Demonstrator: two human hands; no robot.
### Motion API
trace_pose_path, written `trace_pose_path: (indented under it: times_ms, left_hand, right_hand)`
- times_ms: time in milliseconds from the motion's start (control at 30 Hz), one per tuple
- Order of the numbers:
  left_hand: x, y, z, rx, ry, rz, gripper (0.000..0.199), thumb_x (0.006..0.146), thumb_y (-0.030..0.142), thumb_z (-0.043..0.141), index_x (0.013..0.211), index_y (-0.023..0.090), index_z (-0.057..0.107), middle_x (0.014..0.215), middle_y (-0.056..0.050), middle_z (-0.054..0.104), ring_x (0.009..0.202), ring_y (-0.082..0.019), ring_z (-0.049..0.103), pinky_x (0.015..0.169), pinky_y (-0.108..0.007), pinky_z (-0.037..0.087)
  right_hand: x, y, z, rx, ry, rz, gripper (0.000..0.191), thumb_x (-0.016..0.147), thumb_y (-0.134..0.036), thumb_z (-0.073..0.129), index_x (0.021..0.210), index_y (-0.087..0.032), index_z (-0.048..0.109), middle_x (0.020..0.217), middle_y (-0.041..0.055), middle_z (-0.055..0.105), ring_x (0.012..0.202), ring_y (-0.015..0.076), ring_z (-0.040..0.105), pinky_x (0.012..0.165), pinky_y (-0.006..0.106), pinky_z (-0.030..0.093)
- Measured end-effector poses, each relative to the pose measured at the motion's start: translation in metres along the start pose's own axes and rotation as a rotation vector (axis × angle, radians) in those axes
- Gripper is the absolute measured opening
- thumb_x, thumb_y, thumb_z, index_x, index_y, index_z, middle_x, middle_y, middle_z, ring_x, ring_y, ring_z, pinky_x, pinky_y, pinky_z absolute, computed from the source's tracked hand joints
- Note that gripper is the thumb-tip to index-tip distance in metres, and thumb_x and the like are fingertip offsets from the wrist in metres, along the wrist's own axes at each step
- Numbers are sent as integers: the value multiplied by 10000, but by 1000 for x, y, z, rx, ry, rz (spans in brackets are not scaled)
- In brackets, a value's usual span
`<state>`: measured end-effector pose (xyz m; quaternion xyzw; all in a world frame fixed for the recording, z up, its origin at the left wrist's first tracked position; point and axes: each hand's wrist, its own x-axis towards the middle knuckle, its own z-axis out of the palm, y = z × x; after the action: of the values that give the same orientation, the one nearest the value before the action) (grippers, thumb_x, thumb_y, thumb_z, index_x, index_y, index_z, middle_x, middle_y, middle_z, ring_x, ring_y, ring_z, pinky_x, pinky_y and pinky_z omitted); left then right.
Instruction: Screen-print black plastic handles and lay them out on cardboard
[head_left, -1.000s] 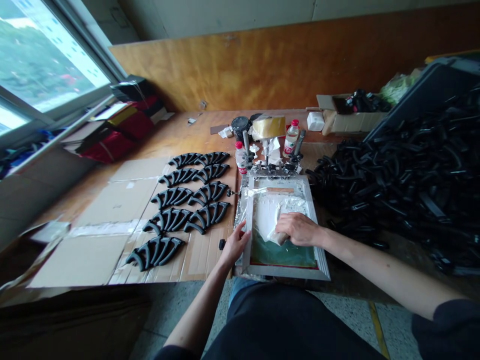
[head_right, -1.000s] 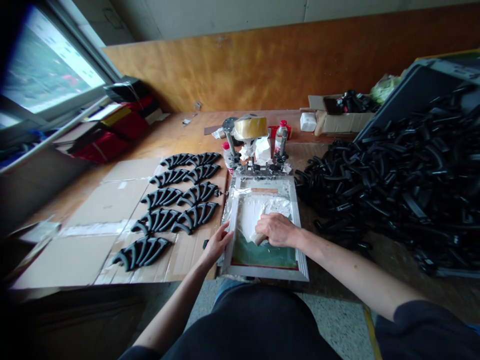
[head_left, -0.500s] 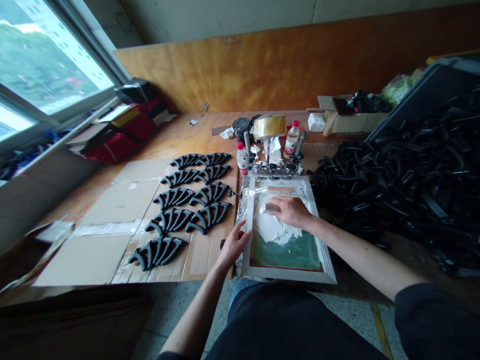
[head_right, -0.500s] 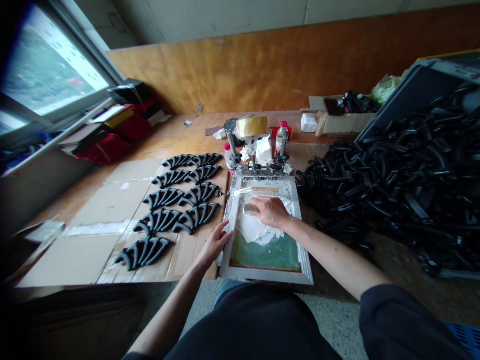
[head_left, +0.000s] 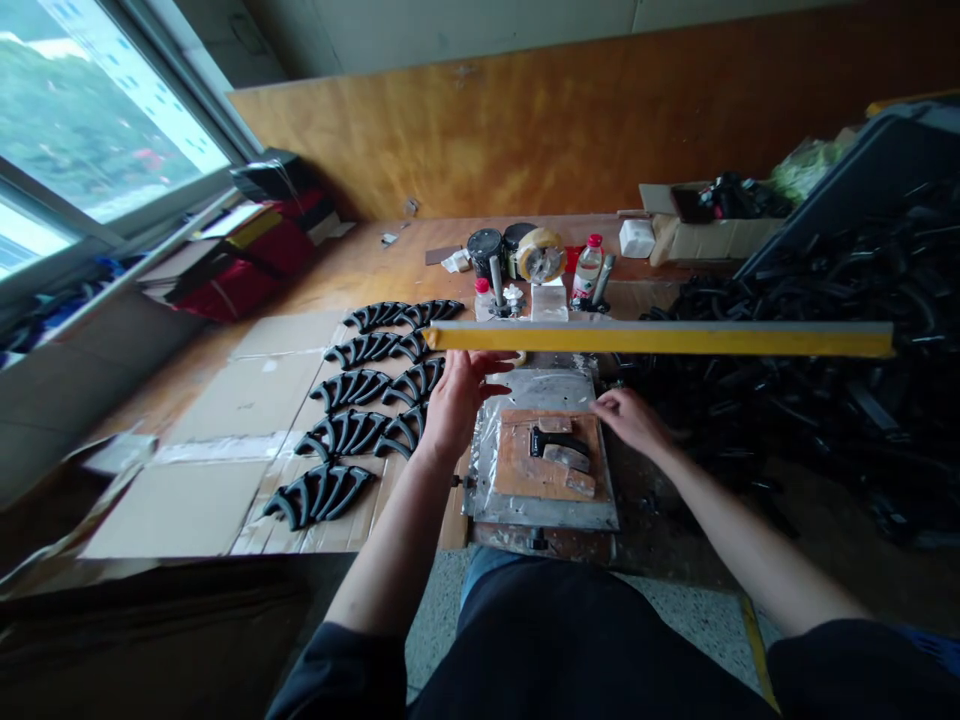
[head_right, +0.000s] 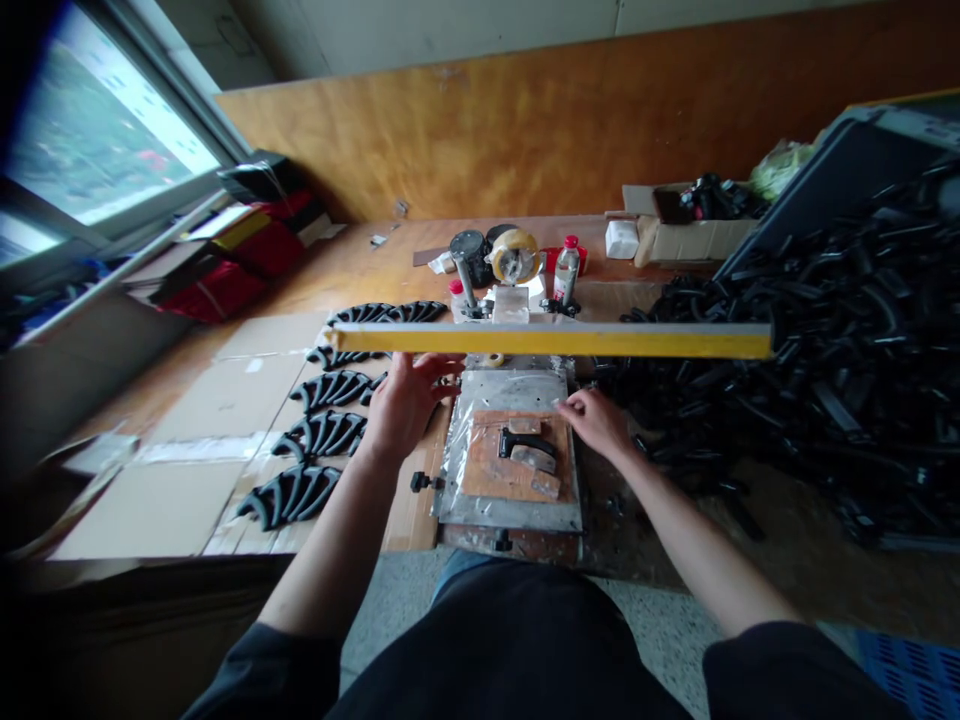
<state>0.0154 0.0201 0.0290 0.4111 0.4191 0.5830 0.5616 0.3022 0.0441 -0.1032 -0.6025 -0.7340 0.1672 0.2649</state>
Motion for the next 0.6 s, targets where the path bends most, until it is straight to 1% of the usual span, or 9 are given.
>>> trace_pose_path:
  times_ms: [100,167,233,267,367,433,467,533,600]
  left_hand:
    - [-9,-22,5,-69,111,-14,472,860,595,515,1098,188,525,962,-73,660,802,-150,644,617,-238,503]
    - [-31,-53,9,-58,141,-238,496,824,598,576,1078,173,537,912,-75,674,722,-148,637,558,-230,482]
    - [-58,-87,14,-30,43,-570,546,798,621,599,1083,156,562,929,-105,691,729,-176,650,540,-246,483]
    - [-71,-103,16,-46,-5,-672,560,799,635,588,1092,158,570,951,-112,694,768,-193,661,561,-262,498]
    - [-92,-130,14,-131,27,-767,482,826,613,553,995,163,587,901,-86,687,820,-201,669,638,-292,525]
    - [-91,-132,-6,-68,137,-749,421,824,572,556,892,157,576,802,-64,677,720,-170,655,598,-264,501]
    - [-89,-130,-22,18,190,-720,412,818,566,556,862,157,571,754,-53,672,651,-154,635,557,-247,476]
    - [-86,-125,-65,253,254,-605,445,814,600,522,814,158,570,652,-34,652,524,-131,570,487,-229,414]
    - [-88,-122,-110,532,283,-504,492,821,644,465,717,170,548,534,-21,601,447,-135,514,455,-238,377]
  right_hand:
    - [-28,-30,43,-205,-169,-110,178,826,-336,692,804,-164,650,931,92,677,913,228,616,814,325,484]
    - [-37,-51,57,-294,-229,-82,132,878,-280,626,870,-148,621,936,124,668,944,257,595,827,353,463]
    - [-45,-72,60,-292,-224,-23,129,922,-262,554,920,-140,597,903,134,664,928,265,585,804,358,457]
    - [-48,-82,60,-261,-209,-36,126,934,-257,531,931,-144,587,899,130,661,929,263,579,803,356,455]
    - [-56,-96,52,-88,-200,-272,91,948,-217,501,930,-177,581,951,94,646,964,226,561,844,332,450]
    - [-58,-79,41,-15,-221,-388,102,944,-174,495,935,-196,594,990,63,640,972,194,558,874,314,446]
    - [-57,-61,33,-38,-222,-369,116,931,-146,502,941,-199,604,1004,58,640,979,192,557,884,317,445]
    - [-55,-11,14,-211,-209,-195,170,874,-76,523,953,-189,624,1026,79,642,1002,216,548,890,343,442]
    - [-57,45,-4,-453,-279,21,223,773,-13,560,927,-154,639,1013,134,641,1031,261,540,879,363,443]
